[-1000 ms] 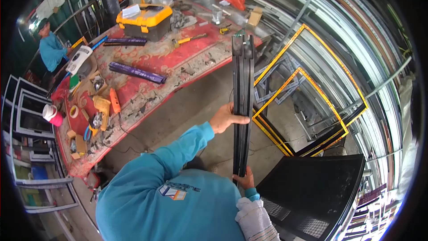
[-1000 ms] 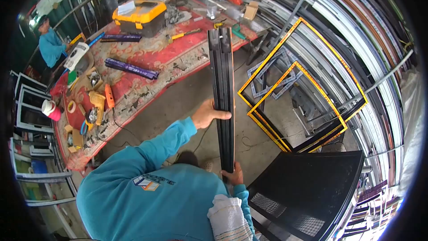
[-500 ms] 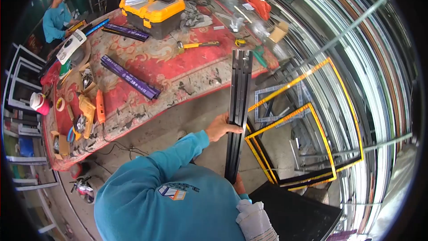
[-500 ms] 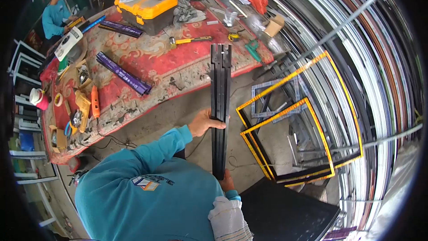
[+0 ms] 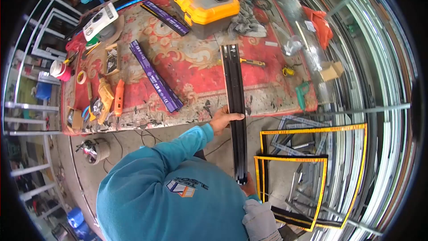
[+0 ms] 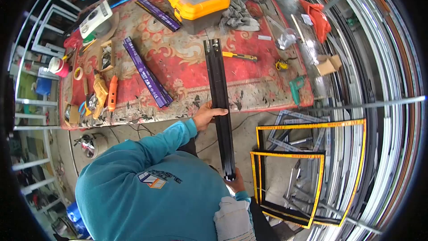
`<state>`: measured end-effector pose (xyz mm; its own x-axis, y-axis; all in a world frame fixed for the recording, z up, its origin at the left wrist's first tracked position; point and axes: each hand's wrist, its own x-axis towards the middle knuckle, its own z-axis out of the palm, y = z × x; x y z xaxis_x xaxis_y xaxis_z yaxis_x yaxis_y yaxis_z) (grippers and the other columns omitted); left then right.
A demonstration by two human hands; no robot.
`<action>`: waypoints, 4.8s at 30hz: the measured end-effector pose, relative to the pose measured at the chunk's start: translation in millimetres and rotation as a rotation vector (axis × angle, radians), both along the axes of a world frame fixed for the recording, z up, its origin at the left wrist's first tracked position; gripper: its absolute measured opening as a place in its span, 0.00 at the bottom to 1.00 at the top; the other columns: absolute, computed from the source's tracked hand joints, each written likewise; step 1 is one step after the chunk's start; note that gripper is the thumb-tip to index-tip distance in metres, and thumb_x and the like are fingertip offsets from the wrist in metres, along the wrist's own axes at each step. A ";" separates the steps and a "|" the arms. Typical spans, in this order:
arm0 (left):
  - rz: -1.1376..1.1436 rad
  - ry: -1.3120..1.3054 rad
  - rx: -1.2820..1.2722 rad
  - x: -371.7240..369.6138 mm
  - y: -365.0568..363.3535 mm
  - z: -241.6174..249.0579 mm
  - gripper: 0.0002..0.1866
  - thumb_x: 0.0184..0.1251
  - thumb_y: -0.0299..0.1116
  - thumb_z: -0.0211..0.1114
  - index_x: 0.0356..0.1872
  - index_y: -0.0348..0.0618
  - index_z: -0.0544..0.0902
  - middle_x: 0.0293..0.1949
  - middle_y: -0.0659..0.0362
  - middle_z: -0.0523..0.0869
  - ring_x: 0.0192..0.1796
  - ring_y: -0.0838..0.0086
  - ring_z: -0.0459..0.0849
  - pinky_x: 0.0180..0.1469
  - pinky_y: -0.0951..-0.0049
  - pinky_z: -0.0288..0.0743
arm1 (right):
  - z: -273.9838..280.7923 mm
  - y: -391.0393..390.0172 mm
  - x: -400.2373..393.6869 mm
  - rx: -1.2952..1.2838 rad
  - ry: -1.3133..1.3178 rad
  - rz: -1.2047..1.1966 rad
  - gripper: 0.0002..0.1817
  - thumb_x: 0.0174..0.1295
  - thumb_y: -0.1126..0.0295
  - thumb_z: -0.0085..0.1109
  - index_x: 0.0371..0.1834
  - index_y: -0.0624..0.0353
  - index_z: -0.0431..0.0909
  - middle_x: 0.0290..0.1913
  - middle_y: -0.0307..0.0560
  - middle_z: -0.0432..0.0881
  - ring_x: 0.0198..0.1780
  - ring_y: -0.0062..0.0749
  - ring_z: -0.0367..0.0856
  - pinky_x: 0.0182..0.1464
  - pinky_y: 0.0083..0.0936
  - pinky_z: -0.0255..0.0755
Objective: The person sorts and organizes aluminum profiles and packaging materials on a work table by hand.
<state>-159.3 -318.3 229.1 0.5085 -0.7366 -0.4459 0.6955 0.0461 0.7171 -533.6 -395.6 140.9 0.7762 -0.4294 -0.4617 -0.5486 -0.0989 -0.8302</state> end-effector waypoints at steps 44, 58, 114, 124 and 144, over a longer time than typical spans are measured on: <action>1.336 -0.366 -0.026 -50.1 117.3 44.0 0.18 0.71 0.46 0.63 0.45 0.40 0.78 0.36 0.54 0.84 0.34 0.63 0.86 0.39 0.59 0.84 | 68.3 -226.1 151.6 0.813 0.110 0.689 0.51 0.48 0.45 0.68 0.72 0.63 0.60 0.31 0.36 0.74 0.26 0.19 0.74 0.25 0.18 0.70; 1.463 -0.209 -0.319 -89.6 154.2 35.2 0.39 0.65 0.74 0.50 0.43 0.39 0.76 0.35 0.51 0.81 0.37 0.56 0.83 0.45 0.51 0.79 | 98.2 -196.4 200.8 0.030 -0.327 0.715 0.34 0.44 0.64 0.76 0.56 0.64 0.73 0.45 0.43 0.83 0.43 0.26 0.81 0.49 0.26 0.76; 1.699 -0.111 -0.240 255.6 412.9 48.1 0.39 0.62 0.76 0.50 0.39 0.44 0.78 0.29 0.52 0.82 0.30 0.59 0.83 0.33 0.59 0.81 | -24.6 103.4 828.1 -0.625 -0.276 0.644 0.31 0.45 0.54 0.72 0.50 0.62 0.77 0.45 0.57 0.84 0.48 0.53 0.82 0.51 0.44 0.75; 1.692 0.044 -0.225 266.1 383.3 63.1 0.39 0.61 0.77 0.49 0.37 0.45 0.78 0.29 0.55 0.83 0.30 0.59 0.85 0.30 0.56 0.83 | -59.4 124.1 855.4 -0.901 -0.166 0.674 0.36 0.45 0.51 0.72 0.54 0.61 0.74 0.55 0.56 0.74 0.58 0.53 0.75 0.58 0.49 0.73; 1.685 0.080 -0.365 242.6 408.9 33.5 0.45 0.55 0.82 0.48 0.41 0.44 0.80 0.28 0.58 0.80 0.30 0.61 0.82 0.35 0.50 0.80 | -51.9 114.0 855.5 -0.727 -0.088 0.827 0.61 0.45 0.55 0.78 0.78 0.64 0.46 0.73 0.66 0.60 0.74 0.58 0.59 0.74 0.41 0.57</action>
